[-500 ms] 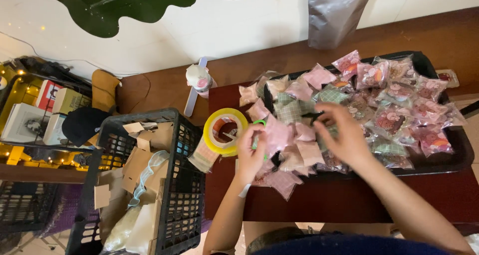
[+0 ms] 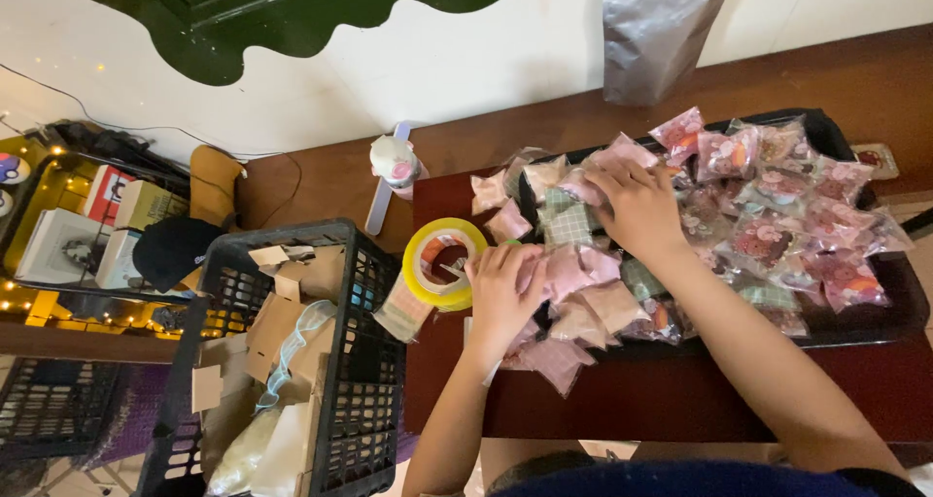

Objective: Sorting and packing small colored packets into a tray using scissors and tape.

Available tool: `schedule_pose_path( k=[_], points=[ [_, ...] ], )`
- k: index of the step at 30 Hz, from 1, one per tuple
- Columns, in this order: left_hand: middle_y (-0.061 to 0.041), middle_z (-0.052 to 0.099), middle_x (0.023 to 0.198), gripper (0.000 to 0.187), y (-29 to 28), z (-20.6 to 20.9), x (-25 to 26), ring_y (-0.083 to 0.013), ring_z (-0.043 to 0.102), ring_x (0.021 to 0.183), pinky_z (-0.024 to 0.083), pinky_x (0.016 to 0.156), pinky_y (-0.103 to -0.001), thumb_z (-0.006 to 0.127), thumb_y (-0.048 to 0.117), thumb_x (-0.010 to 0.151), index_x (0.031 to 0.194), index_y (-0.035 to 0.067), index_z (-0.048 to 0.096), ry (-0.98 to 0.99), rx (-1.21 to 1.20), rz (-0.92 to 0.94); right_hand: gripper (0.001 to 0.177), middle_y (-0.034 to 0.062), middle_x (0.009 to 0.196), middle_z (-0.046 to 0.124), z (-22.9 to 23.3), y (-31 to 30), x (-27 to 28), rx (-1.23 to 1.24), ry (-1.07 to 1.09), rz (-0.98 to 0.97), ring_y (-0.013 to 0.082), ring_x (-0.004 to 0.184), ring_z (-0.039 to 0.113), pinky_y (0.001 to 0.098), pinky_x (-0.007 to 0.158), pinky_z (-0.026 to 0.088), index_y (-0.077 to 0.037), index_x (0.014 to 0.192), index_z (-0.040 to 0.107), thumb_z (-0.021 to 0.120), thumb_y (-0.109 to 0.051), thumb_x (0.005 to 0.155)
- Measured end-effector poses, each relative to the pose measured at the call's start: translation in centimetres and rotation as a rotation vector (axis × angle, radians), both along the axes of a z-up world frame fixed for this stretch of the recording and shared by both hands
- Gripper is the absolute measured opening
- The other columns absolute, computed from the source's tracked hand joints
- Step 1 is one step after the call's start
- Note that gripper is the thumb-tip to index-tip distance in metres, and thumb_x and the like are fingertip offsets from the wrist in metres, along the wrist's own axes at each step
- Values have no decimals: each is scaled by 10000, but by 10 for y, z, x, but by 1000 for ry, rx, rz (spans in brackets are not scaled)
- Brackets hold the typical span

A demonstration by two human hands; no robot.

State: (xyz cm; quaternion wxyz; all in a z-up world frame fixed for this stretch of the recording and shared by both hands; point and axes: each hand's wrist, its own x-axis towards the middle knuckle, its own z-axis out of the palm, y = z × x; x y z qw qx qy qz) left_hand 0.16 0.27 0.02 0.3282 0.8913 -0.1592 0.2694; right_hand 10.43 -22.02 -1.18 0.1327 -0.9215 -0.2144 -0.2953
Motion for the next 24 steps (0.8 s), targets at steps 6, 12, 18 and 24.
schedule_pose_path(
  k=[6,12,18,24],
  points=[
    [-31,709,1022,163,-2,0,0,-250,651,1000,360,996,-462,737,214,908,1052,140,717,11,1,1,257,43,1081,745,8,-8,-11,154,-69,59,242,1025,678,428,1036,470,-124,1075,752,752,-64,826],
    [-45,727,1099,217,-2,-1,0,-262,651,1051,376,1007,-455,729,230,932,1119,124,696,37,-89,10,207,7,1175,740,35,-1,-33,233,-201,166,223,1043,679,383,948,501,-128,1065,752,784,-23,889],
    [-64,663,1311,438,1,-18,10,-210,666,1153,518,1045,-405,637,269,985,1383,109,550,265,-628,-185,157,3,1228,732,32,5,-34,171,-298,490,160,1118,684,434,1075,493,-168,996,745,791,-143,848],
    [-146,652,1383,412,12,-67,22,-230,637,1283,515,1125,-383,664,136,1024,1411,20,582,253,-820,-350,271,43,1214,722,29,17,-43,202,-227,638,202,1137,686,431,1061,508,-139,1100,777,765,-121,830]
  ],
)
